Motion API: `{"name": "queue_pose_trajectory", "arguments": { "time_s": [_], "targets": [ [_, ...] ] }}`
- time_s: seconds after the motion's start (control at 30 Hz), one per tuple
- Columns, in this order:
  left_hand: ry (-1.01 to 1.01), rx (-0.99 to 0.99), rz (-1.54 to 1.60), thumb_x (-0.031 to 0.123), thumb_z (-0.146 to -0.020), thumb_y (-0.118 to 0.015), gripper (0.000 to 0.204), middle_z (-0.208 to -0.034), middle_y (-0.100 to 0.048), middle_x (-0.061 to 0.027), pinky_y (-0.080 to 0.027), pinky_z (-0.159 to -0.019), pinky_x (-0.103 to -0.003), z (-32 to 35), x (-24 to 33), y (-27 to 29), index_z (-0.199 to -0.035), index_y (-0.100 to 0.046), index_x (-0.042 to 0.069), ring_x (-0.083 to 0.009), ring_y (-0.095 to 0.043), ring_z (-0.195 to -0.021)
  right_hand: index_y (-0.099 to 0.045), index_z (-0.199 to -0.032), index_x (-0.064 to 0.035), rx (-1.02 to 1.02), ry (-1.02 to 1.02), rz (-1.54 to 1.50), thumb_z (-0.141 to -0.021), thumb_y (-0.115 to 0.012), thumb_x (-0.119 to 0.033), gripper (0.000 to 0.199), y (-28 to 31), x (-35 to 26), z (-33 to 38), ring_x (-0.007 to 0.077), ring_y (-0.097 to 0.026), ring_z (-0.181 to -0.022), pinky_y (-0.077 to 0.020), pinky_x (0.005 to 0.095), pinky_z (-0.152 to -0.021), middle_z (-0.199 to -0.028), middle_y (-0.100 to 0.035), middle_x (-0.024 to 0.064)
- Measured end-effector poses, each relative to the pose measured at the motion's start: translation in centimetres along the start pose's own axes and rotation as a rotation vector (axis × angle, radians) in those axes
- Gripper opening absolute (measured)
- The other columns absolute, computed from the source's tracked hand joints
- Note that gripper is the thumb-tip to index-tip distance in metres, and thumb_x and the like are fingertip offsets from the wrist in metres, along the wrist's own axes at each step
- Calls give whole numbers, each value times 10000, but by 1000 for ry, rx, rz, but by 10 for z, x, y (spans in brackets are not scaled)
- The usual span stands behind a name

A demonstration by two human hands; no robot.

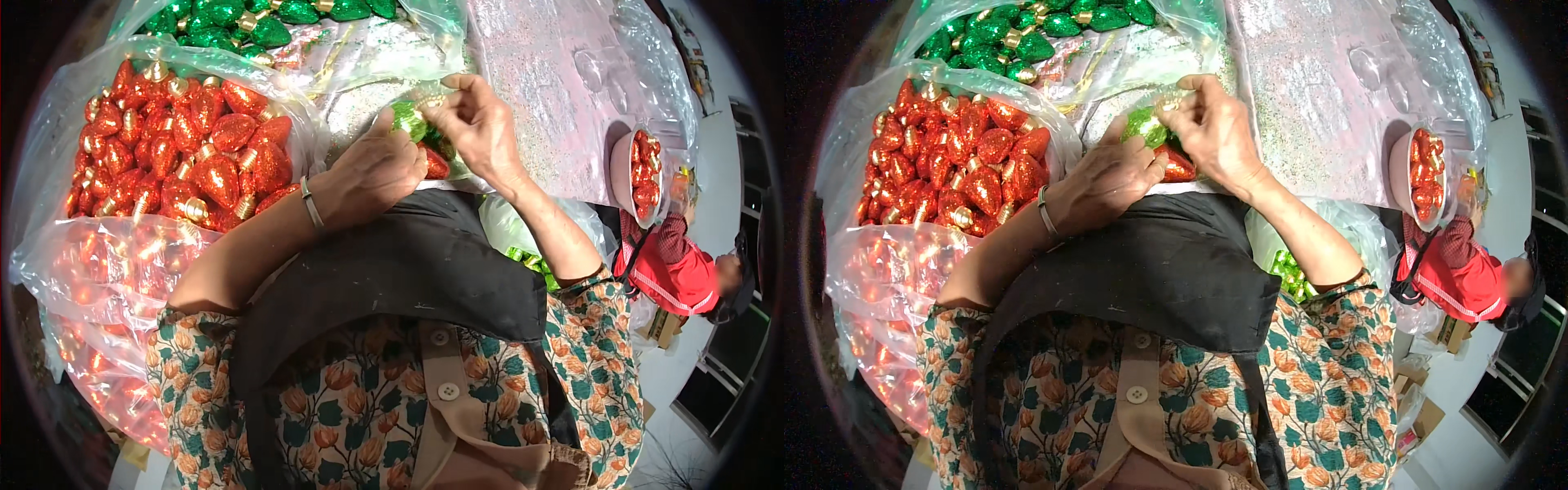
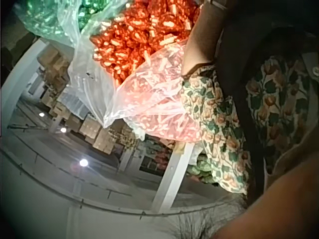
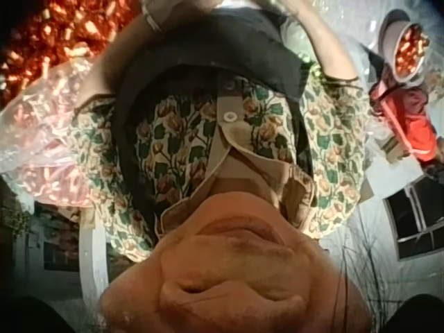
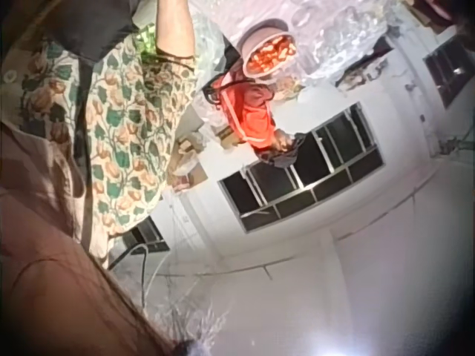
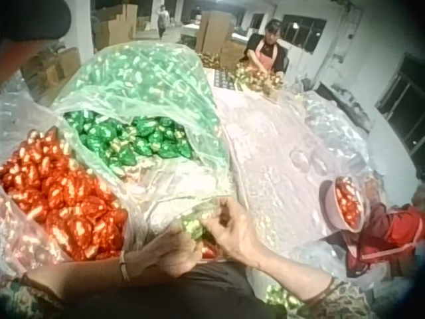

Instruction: Sort and package red and green plastic bell-shaped decorative items into plastic bags.

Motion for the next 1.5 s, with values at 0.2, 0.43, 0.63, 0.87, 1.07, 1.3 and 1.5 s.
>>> {"name": "queue_pose_trajectory", "arguments": {
  "time_s": [0.2, 0.43, 0.63, 0.87, 1.07, 1.3, 1.5],
  "targets": [
    [83, -208, -11, 143, -802, -502, 296, -999, -525, -142, -355, -935, -413, -8, 0, 10, -1024, -532, -51, -269, -493, -982, -564, -928, 57, -278, 168, 415, -818, -620, -143, 235, 1, -7, -8, 341, -594, -720, -485, 387, -652, -828, -584, 205],
    [247, -150, -51, 219, -743, -624, 434, -1094, -499, -175, -376, -888, -378, -11, -7, 19, -1058, -507, -55, -310, -477, -1030, -569, -866, 33, -307, 357, 515, -816, -604, -221, 261, 11, -8, -9, 382, -594, -756, -480, 433, -640, -783, -589, 247],
    [399, -317, 324, 170, -752, -622, 330, -949, -560, -183, -429, -812, -405, -44, -28, 38, -1034, -554, 13, -351, -524, -942, -533, -881, 41, -833, 215, 546, -787, -533, -68, 144, 23, -31, -17, 372, -571, -754, -448, 423, -646, -789, -577, 228],
    [375, -286, 175, 118, -756, -587, 156, -791, -585, -165, -465, -679, -407, -50, -42, 25, -885, -573, 31, -337, -573, -773, -503, -930, 61, -631, 209, 662, -772, -492, -51, 194, 5, 1, -16, 370, -581, -669, -452, 423, -586, -669, -566, 230],
    [188, -153, -45, 71, -729, -523, 53, -609, -542, -73, -469, -547, -349, -54, -48, 8, -751, -554, 35, -299, -568, -599, -490, -936, 99, -372, 391, 588, -761, -508, -61, 238, 4, 7, -10, 378, -589, -698, -470, 420, -598, -659, -567, 225],
    [149, -29, -66, 70, -726, -536, 25, -630, -548, -111, -459, -532, -359, -50, -38, 8, -709, -535, 52, -287, -573, -585, -569, -889, 59, -459, 156, 637, -784, -502, -73, 182, 4, -13, -5, 369, -607, -749, -486, 430, -644, -726, -602, 222],
    [53, 35, -30, 78, -712, -541, 27, -619, -542, -102, -461, -533, -364, -38, -48, 2, -691, -528, 68, -277, -570, -583, -628, -836, 17, -689, 204, 632, -788, -516, -81, 156, 6, -18, -7, 354, -620, -751, -493, 420, -655, -753, -623, 207]
  ]
}}
Point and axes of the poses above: each hand's wrist, its own z-axis away from the middle knuckle, its own y-axis out of the back of the hand, x = y × z, the point moved 2 cm from there along -z, towards the middle knuckle
